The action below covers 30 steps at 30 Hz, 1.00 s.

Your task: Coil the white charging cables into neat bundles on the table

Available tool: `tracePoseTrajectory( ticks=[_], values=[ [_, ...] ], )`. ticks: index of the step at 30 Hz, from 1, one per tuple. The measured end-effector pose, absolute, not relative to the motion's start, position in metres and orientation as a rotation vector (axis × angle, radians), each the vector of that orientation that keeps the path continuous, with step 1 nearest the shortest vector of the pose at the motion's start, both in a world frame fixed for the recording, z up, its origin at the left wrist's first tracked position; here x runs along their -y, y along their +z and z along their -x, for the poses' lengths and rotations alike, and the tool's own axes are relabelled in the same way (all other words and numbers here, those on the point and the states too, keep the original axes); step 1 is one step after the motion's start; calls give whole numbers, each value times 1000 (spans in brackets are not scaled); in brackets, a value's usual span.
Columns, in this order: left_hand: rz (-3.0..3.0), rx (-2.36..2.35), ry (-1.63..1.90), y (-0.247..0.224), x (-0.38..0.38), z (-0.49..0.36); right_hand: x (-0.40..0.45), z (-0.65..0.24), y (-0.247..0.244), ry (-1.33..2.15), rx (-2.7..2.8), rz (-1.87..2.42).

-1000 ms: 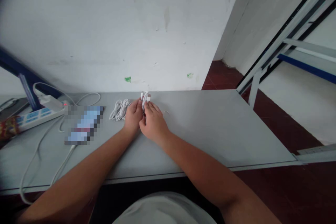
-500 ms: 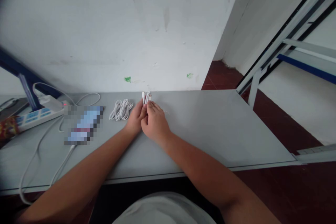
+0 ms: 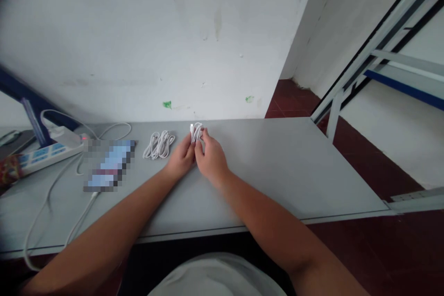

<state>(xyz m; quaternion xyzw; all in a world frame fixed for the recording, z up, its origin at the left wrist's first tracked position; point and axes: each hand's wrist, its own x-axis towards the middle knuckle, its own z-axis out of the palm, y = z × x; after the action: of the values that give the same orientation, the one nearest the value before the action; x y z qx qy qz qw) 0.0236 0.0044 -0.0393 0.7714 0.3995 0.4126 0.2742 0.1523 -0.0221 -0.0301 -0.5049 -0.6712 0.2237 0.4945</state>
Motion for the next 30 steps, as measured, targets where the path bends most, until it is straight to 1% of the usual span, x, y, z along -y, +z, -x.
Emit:
tracePoseTrajectory(
  ticks=[4, 7, 14, 20, 25, 30],
  values=[
    [-2125, -1062, 1064, -43, -2, -24, 13, -159, -33, 745, 1495, 1204],
    [-2192, -1053, 975, -46, -1, -24, 6, -163, -35, 837, 1500, 1189],
    [-2379, -1119, 775, -44, -1, -24, -1, -168, -37, 883, 1467, 1231],
    [-2485, -1348, 494, -34, 6, -29, -2, -172, -35, 904, 1475, 1269],
    [-2555, -1444, 439, -32, 9, -31, -3, -175, -35, 944, 1461, 1287],
    [-2615, -1397, 398, -31, 10, -31, -2, -177, -33, 941, 1438, 1270]
  ],
)
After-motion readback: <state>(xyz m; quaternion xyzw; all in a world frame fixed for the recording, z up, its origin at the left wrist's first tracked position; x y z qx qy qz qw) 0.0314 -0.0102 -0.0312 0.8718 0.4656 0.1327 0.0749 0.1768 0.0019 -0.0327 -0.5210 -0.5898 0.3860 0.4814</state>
